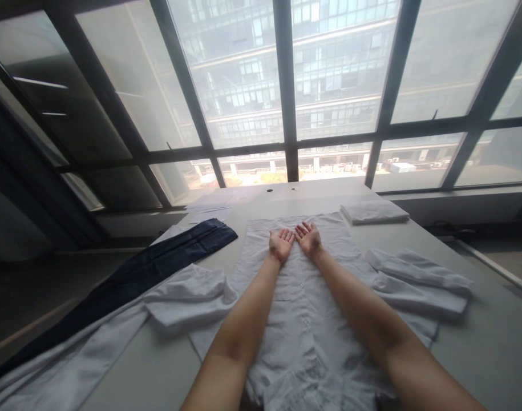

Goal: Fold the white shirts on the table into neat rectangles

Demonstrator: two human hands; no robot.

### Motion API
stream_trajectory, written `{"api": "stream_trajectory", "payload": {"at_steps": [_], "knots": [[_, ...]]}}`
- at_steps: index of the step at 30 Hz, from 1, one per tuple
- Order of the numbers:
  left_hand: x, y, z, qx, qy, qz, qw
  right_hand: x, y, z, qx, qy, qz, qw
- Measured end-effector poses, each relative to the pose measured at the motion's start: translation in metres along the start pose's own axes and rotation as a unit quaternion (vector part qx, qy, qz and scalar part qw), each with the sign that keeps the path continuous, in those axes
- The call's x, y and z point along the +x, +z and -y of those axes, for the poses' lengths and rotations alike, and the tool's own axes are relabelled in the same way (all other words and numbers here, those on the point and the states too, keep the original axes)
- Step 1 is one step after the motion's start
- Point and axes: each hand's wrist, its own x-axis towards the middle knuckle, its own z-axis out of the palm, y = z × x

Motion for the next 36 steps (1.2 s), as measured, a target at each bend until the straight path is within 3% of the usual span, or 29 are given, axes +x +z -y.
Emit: {"api": "stream_trajectory", "payload": {"at_steps": [5, 9, 12, 16, 21, 24, 27, 31, 36], "knots": [[0.006, -0.019, -0.046, 0.015, 0.006, -0.024, 1.0, -0.001, -0.001, 0.004, -0.007, -0.001, -0.007, 1.0], [0.004, -0.04, -0.101, 0.029, 0.085, -0.08, 0.993, -0.002, 0.001, 0.003, -0.008, 0.002, -0.011, 1.0], [0.001, -0.045, -0.126, 0.038, 0.14, -0.104, 0.984, -0.002, 0.001, 0.002, -0.009, 0.001, -0.012, 1.0], [0.003, -0.031, -0.119, 0.051, 0.158, -0.059, 0.984, -0.001, 0.004, -0.002, -0.012, -0.01, -0.021, 1.0], [0.016, 0.004, -0.066, 0.056, 0.096, 0.013, 0.994, 0.005, 0.019, -0.012, -0.018, -0.04, -0.033, 0.998], [0.028, 0.018, -0.031, 0.055, 0.053, 0.021, 0.997, 0.017, 0.029, -0.014, -0.028, -0.045, -0.037, 0.998], [0.041, 0.023, -0.011, 0.06, 0.016, 0.018, 0.998, 0.033, 0.032, -0.009, -0.044, -0.026, -0.056, 0.997], [0.061, 0.018, -0.024, 0.079, -0.024, 0.001, 0.997, 0.055, 0.014, 0.022, -0.059, 0.001, -0.087, 0.995], [0.082, -0.006, -0.09, 0.095, 0.004, -0.043, 0.995, 0.073, -0.025, 0.097, -0.054, -0.039, -0.131, 0.989]]}}
